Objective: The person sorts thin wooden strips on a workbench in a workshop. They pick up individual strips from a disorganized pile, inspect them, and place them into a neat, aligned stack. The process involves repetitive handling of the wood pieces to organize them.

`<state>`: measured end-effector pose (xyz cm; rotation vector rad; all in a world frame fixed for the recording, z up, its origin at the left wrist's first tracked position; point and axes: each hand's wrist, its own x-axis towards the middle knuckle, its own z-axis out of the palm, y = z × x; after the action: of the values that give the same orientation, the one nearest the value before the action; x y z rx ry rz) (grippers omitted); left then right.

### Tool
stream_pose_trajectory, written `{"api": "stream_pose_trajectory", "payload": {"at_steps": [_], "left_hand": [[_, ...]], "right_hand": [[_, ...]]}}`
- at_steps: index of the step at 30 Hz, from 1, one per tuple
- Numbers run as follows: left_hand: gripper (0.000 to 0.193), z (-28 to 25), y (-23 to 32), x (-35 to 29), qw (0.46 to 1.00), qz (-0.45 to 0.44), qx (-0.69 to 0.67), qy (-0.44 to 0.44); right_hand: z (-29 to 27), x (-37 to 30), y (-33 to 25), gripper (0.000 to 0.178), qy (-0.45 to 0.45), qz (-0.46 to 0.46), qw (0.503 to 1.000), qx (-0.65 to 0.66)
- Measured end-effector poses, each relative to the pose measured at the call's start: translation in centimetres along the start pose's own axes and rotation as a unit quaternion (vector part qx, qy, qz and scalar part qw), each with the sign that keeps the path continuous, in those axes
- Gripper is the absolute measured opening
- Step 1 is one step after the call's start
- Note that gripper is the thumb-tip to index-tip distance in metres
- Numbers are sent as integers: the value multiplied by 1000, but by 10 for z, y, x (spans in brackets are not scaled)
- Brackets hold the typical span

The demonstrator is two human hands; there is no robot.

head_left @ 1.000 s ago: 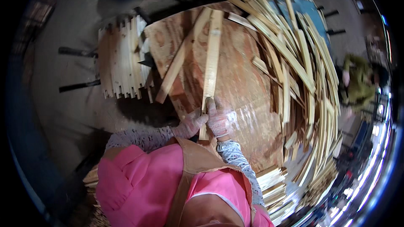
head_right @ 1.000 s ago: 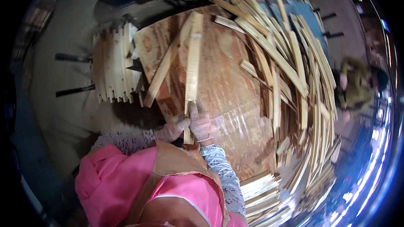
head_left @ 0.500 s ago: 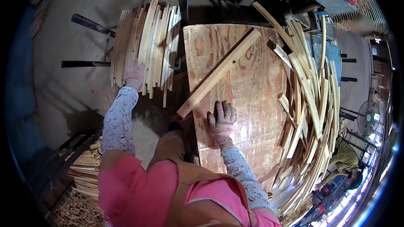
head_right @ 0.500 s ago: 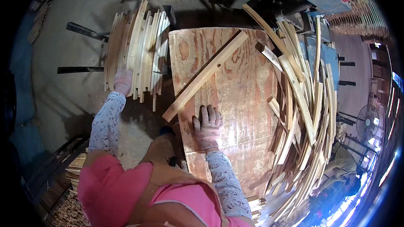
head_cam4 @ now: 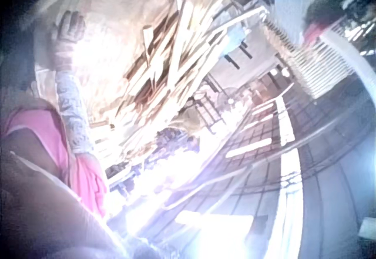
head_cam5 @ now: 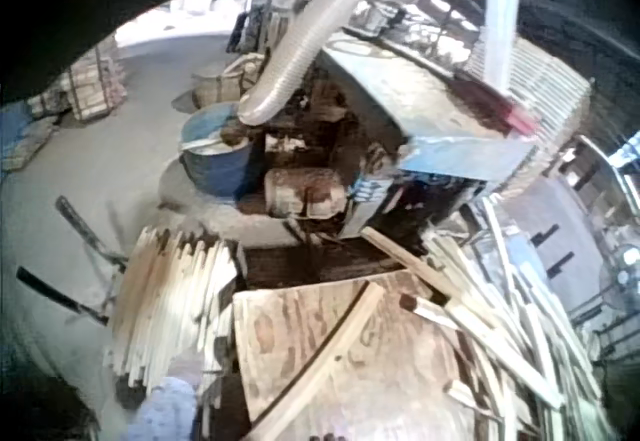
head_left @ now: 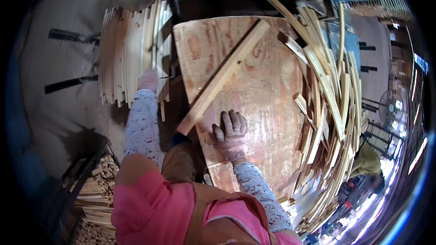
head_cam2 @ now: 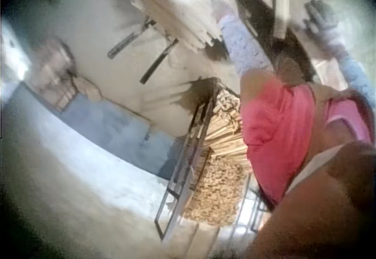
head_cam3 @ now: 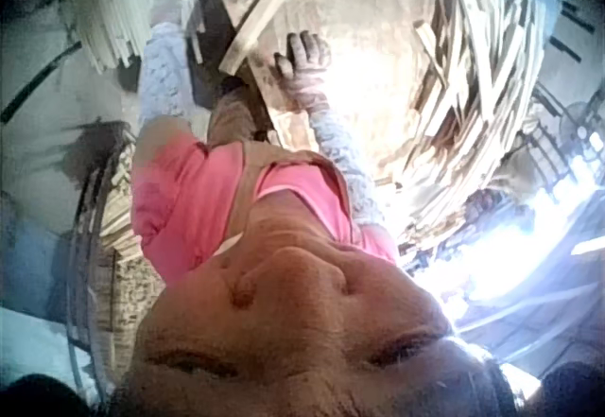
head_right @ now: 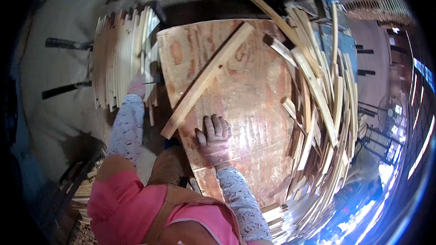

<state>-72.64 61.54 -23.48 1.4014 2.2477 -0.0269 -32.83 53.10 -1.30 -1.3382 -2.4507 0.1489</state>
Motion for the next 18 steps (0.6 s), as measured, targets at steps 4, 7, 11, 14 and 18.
{"api": "stream_pose_trajectory", "payload": {"at_steps": [4, 7, 11, 14, 18], "left_hand": [[34, -50, -40, 24, 964, 189, 163, 94], [38, -125, 12, 45, 963, 4, 95, 253], [44, -232, 179, 8, 821, 342, -184, 419], [43, -240, 326, -19, 821, 444, -225, 280], [48, -178, 508, -6, 864, 461, -137, 148]], "right_hand": [[-31, -2, 17, 53, -41, 75, 993, 82], [-48, -34, 57, 55, -29, 139, 990, 21], [-60, -78, 103, 56, 2, 218, 973, -75], [-57, -83, 111, 58, -4, 300, 953, -34], [-54, -92, 113, 49, 12, 281, 959, -34]]}}
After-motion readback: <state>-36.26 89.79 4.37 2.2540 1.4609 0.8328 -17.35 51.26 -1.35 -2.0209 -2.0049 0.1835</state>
